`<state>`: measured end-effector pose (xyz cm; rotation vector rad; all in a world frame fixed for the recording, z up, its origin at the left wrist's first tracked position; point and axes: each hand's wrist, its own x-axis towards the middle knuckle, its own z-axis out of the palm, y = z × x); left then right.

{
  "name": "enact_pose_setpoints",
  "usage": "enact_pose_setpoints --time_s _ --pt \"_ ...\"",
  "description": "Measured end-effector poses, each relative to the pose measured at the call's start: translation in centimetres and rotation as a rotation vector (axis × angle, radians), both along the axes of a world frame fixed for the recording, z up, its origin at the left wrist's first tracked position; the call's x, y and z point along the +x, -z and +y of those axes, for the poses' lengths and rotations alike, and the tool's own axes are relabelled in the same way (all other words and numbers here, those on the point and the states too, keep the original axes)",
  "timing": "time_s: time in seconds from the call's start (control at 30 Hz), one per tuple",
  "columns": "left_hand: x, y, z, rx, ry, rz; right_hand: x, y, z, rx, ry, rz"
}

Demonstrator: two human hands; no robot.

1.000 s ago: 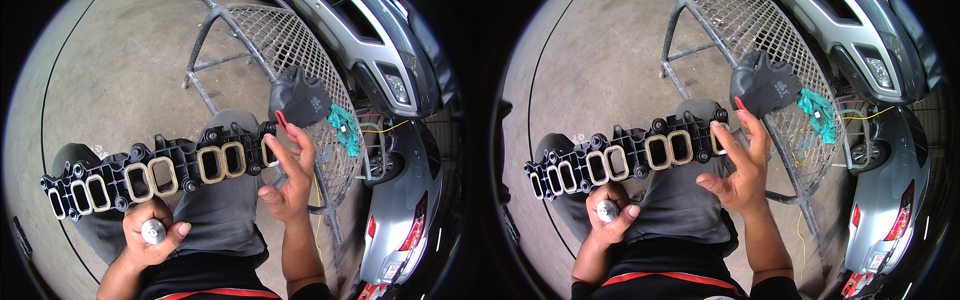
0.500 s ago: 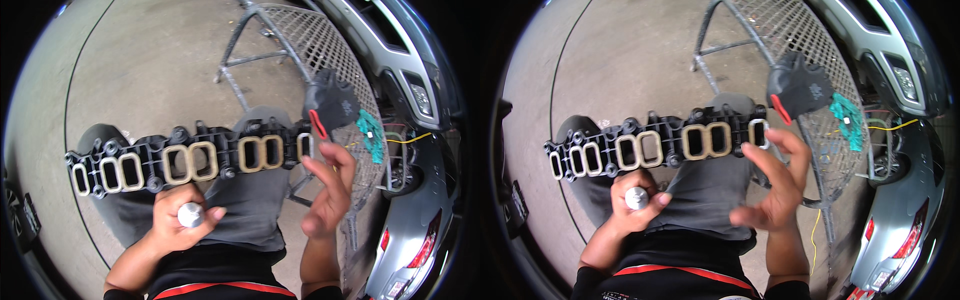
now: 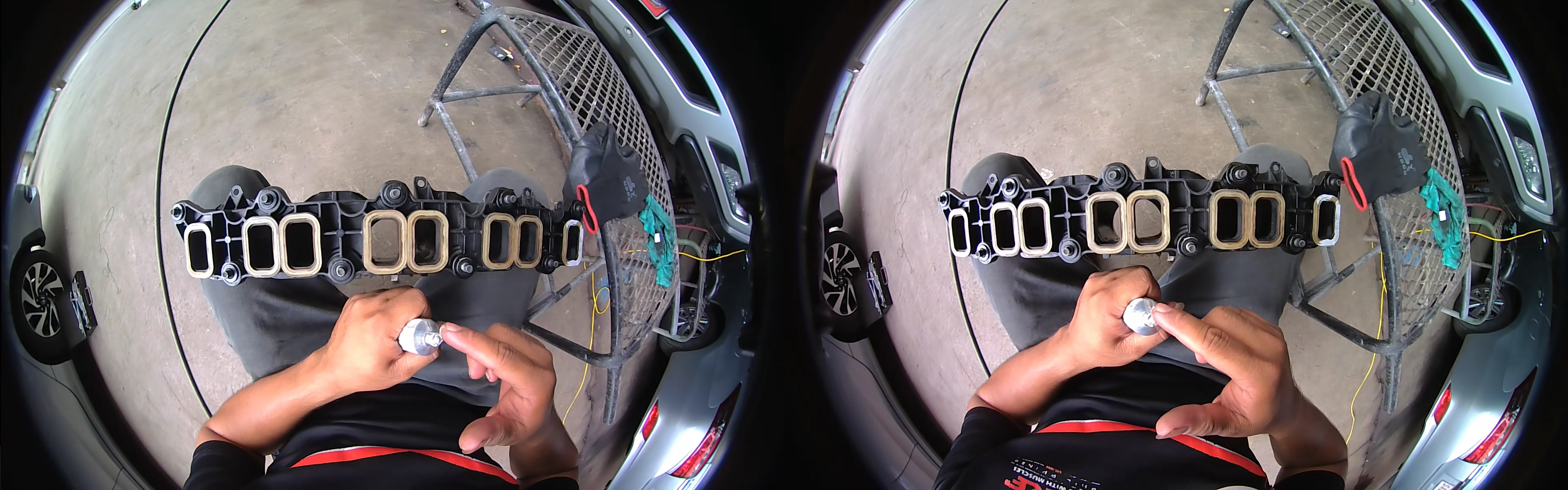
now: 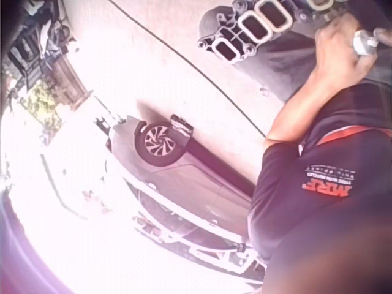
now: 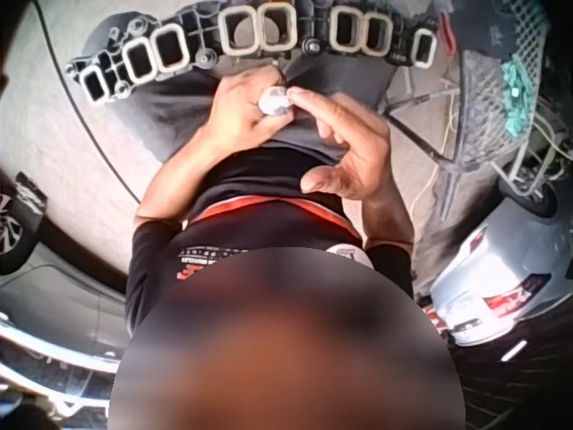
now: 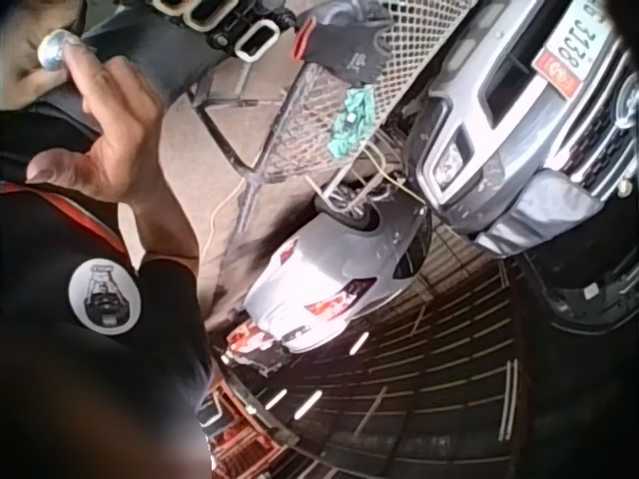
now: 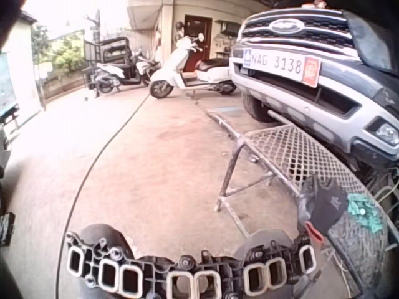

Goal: The person wipes a black manifold with gaskets using a green cloth, then applies white sealant from a tube to the edges of the gaskets. The person works on each gasket opening sequentially while holding the manifold on their lap.

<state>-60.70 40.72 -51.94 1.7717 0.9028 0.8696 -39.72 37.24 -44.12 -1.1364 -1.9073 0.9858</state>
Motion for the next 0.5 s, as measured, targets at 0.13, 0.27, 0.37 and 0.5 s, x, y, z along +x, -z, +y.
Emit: enact_pose_setpoints --time_s 0.13,0.27,0.37,0.5 --pt "0.06 -0.06 0.04 -0.007 0.002 0.014 0.08 0.16 0.18 0.014 -0.017 -0.013" --pt "0.03 0.00 0.00 -0.044 -0.002 0.046 0.10 0.41 0.44 0.038 -0.028 -0.023" --pt "0.09 0.24 -0.08 -0.049 -0.014 0.040 -0.05 0.59 0.72 0.051 -0.033 -0.027" --pt "0.54 0.43 0.08 0.027 -0.051 -0.015 0.68 -0.09 0.76 0.059 -0.107 -0.061"
